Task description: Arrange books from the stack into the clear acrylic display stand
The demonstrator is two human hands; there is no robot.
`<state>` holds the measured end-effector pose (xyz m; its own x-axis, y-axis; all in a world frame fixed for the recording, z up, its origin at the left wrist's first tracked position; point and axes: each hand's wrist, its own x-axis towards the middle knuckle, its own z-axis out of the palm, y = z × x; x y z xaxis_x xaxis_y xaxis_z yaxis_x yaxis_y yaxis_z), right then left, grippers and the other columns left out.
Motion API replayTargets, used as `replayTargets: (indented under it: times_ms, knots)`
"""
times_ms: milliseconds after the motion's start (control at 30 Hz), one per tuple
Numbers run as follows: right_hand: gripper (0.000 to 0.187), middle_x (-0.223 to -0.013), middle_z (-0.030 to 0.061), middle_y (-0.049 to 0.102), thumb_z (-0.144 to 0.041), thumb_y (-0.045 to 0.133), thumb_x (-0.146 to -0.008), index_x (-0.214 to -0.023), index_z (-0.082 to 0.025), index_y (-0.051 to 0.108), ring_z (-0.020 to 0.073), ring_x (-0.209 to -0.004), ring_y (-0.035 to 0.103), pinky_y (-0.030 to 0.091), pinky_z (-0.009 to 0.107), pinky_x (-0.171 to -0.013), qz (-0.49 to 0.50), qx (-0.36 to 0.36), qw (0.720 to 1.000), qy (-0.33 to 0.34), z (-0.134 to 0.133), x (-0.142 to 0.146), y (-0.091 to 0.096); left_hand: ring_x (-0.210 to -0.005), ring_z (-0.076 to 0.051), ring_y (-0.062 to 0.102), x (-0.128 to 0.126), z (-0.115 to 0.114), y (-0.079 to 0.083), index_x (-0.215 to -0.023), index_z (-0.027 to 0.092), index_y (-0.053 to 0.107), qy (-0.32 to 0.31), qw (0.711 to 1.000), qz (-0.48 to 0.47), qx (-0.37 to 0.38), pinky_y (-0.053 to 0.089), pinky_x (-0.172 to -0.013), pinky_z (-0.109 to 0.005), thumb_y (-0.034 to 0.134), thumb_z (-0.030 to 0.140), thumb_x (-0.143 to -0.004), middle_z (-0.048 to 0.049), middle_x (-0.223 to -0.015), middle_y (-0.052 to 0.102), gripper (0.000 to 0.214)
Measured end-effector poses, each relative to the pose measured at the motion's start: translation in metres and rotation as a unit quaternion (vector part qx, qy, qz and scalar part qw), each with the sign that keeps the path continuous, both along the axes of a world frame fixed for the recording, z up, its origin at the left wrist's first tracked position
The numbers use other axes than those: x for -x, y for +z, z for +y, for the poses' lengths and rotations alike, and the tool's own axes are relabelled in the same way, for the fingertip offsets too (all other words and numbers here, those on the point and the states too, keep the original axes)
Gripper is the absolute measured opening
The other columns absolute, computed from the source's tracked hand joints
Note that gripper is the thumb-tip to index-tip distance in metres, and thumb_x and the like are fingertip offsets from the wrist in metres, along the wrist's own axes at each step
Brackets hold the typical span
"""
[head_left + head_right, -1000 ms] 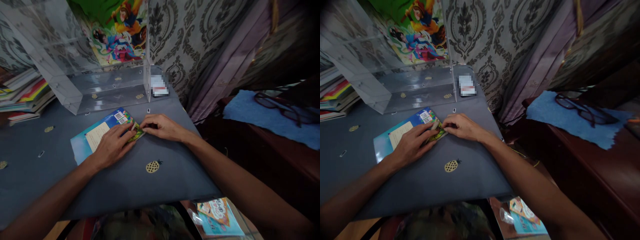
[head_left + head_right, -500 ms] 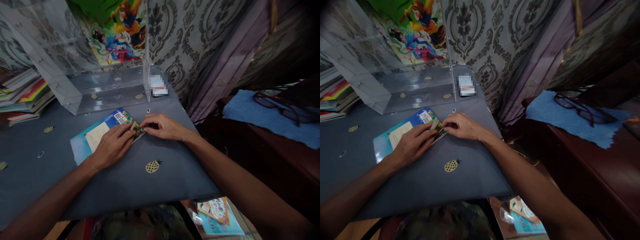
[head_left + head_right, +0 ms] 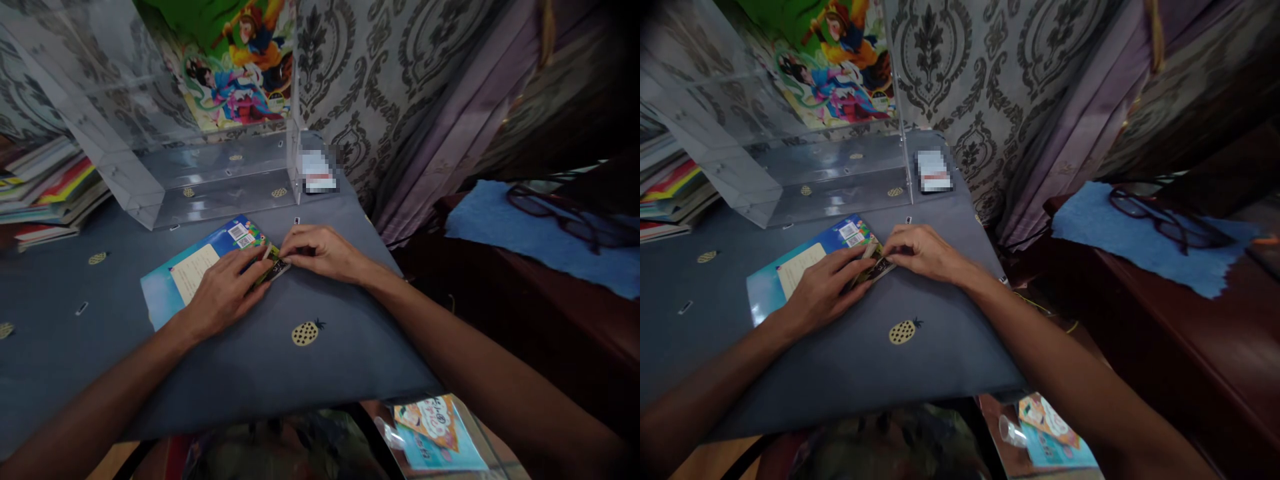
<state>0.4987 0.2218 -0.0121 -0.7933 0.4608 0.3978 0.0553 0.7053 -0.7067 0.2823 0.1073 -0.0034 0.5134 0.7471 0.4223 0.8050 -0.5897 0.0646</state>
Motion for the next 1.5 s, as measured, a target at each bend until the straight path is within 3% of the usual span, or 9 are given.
replayTargets:
  times_ms: [167, 400, 600, 1300, 1500]
  knots:
    - [0.012, -0.085, 0.0026, 0.063, -0.016, 0.059, -0.09, -0.089, -0.017, 0.071, 0.0124, -0.073, 0.058, 0.043, 0.025, -0.068, 0.028, -0.003, 1.0, -0.01, -0.0029, 0.0008, 0.0007, -0.117, -0.024, 0.064, 0.0001, -0.0009, 0.0, -0.133, 0.022, 0.055, -0.006, 1.0, 0.004, -0.016, 0.056, -0.098, -0.043, 0.046, 0.021, -0.101, -0.0126, -0.129, 0.064, 0.033]
    - [0.013, -0.082, 0.0025, 0.066, -0.018, 0.06, -0.09, -0.092, -0.017, 0.073, 0.013, -0.073, 0.059, 0.044, 0.025, -0.07, 0.018, 0.015, 0.999, -0.03, -0.0049, 0.002, 0.0026, -0.116, -0.027, 0.064, -0.0004, -0.0029, -0.0043, -0.116, 0.019, 0.065, -0.003, 0.999, 0.012, -0.031, 0.057, -0.097, -0.047, 0.047, 0.016, -0.097, -0.0144, -0.129, 0.064, 0.027]
    - [0.014, -0.084, 0.0028, 0.072, -0.019, 0.059, -0.09, -0.093, -0.016, 0.073, 0.0138, -0.075, 0.062, 0.044, 0.025, -0.071, -0.027, 0.035, 0.998, -0.055, -0.0002, -0.0011, 0.0038, -0.114, -0.026, 0.066, -0.0031, -0.0026, -0.002, -0.12, 0.019, 0.063, 0.0, 0.999, 0.006, -0.032, 0.057, -0.098, -0.045, 0.053, 0.028, -0.098, -0.0133, -0.129, 0.065, 0.026]
    - [0.018, -0.087, 0.0025, 0.072, -0.016, 0.06, -0.085, -0.097, -0.017, 0.074, 0.0133, -0.075, 0.062, 0.044, 0.024, -0.067, -0.069, 0.052, 0.996, -0.009, -0.0003, -0.0044, 0.0073, -0.111, -0.026, 0.067, -0.0025, -0.0023, -0.0032, -0.118, 0.015, 0.063, -0.002, 0.999, -0.005, -0.045, 0.059, -0.096, -0.044, 0.049, 0.018, -0.099, -0.0156, -0.125, 0.067, 0.024]
    - [0.014, -0.087, 0.0032, 0.068, -0.015, 0.062, -0.087, -0.093, -0.018, 0.074, 0.0138, -0.076, 0.061, 0.045, 0.026, -0.071, -0.04, 0.024, 0.999, -0.013, 0.0009, -0.0017, 0.0012, -0.11, -0.024, 0.067, -0.0042, -0.0016, -0.0027, -0.118, 0.018, 0.063, 0.002, 0.999, -0.006, -0.043, 0.059, -0.095, -0.043, 0.05, 0.023, -0.099, -0.0129, -0.125, 0.067, 0.023]
